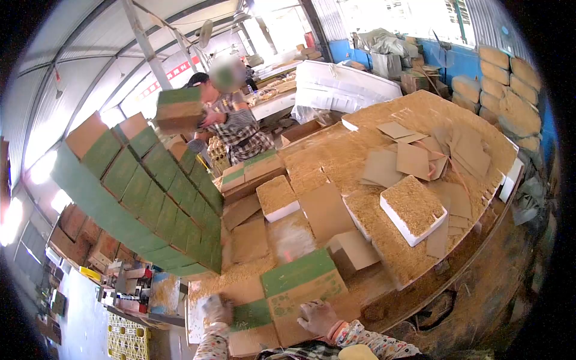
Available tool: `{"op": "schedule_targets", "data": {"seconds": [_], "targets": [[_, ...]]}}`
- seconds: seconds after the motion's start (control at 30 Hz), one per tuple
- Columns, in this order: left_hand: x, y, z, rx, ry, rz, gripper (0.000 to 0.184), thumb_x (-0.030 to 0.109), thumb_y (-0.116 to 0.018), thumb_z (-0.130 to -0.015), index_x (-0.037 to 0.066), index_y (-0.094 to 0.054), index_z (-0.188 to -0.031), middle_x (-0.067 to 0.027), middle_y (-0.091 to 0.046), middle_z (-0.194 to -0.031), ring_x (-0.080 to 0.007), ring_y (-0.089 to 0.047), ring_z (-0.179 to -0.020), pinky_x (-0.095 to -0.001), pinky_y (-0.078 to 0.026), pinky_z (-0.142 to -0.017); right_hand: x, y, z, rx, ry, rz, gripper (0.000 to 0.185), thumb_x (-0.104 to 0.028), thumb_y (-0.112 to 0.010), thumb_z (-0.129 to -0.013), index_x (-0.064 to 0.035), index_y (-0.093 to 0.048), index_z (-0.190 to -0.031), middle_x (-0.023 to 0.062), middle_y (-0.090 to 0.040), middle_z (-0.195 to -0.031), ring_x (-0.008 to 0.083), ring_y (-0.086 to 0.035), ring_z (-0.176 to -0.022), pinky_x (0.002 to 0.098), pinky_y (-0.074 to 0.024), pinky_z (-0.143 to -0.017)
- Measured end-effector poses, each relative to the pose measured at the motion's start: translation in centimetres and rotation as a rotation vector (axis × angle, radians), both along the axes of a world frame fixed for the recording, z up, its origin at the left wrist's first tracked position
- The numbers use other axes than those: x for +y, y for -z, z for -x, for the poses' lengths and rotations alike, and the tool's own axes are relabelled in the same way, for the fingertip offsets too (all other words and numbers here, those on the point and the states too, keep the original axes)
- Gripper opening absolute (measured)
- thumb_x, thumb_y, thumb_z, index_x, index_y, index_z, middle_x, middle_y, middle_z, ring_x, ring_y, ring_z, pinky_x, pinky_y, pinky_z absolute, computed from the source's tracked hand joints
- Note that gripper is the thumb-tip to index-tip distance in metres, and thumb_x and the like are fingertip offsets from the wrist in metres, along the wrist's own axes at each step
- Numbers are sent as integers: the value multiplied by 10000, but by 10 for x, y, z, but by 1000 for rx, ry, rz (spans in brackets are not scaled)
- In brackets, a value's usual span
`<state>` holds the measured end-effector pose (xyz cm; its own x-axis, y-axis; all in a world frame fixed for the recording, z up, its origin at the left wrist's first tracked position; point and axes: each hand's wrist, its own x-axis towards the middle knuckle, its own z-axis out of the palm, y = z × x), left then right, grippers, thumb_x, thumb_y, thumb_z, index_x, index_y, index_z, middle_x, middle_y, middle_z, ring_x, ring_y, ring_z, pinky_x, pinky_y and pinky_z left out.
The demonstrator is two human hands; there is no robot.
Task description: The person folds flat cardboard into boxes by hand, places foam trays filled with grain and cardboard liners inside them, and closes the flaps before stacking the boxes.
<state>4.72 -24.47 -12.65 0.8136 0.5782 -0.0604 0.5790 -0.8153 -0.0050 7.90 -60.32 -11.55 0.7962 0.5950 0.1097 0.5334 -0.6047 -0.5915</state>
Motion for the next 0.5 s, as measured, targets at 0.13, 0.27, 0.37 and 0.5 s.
{"op": "schedule_targets", "data": {"seconds": [0.13, 0.27, 0.37, 0.5], "targets": [[113, 87, 79, -91, -598, 125, 736, 442, -561, -777, 67, -301, -1354, -234, -388, -1321, -373, -368, -1222, -477, -271, -1008, -17, -2, -10, 64, -88, -85, 459, -382, -551, -794, -28, -563, -1086, 153, -602, -1059, 307, -552, -1002, 405, -432, -866], [23, 51, 121, -216, -452, -43, 630, 480, -506, -824, 16, -437, -1245, -280, -535, -1113, -413, -561, -924, -422, -459, -819, -26, 10, -15, 25, -173, -271, 475, -361, -567, -799, -16, -537, -1124, 182, -580, -1078, 315, -546, -1009, 394, -424, -884], [-20, 53, 126, -135, -309, 326, 523, 406, -508, -855, 3, -489, -1187, -257, -572, -1078, -388, -565, -963, -395, -452, -846, -36, 4, -13, 170, -123, -368, 501, -342, -605, -778, -9, -518, -1140, 201, -554, -1108, 335, -517, -1045, 397, -410, -898], [6, 82, 146, -566, -70, 685, 290, 263, -505, -882, 34, -591, -1039, -215, -630, -871, -350, -613, -806, -396, -480, -726, -77, -34, -15, 63, 176, -362, 575, -291, -621, -771, 37, -448, -1210, 261, -442, -1211, 397, -436, -1116, 450, -342, -964]]}}
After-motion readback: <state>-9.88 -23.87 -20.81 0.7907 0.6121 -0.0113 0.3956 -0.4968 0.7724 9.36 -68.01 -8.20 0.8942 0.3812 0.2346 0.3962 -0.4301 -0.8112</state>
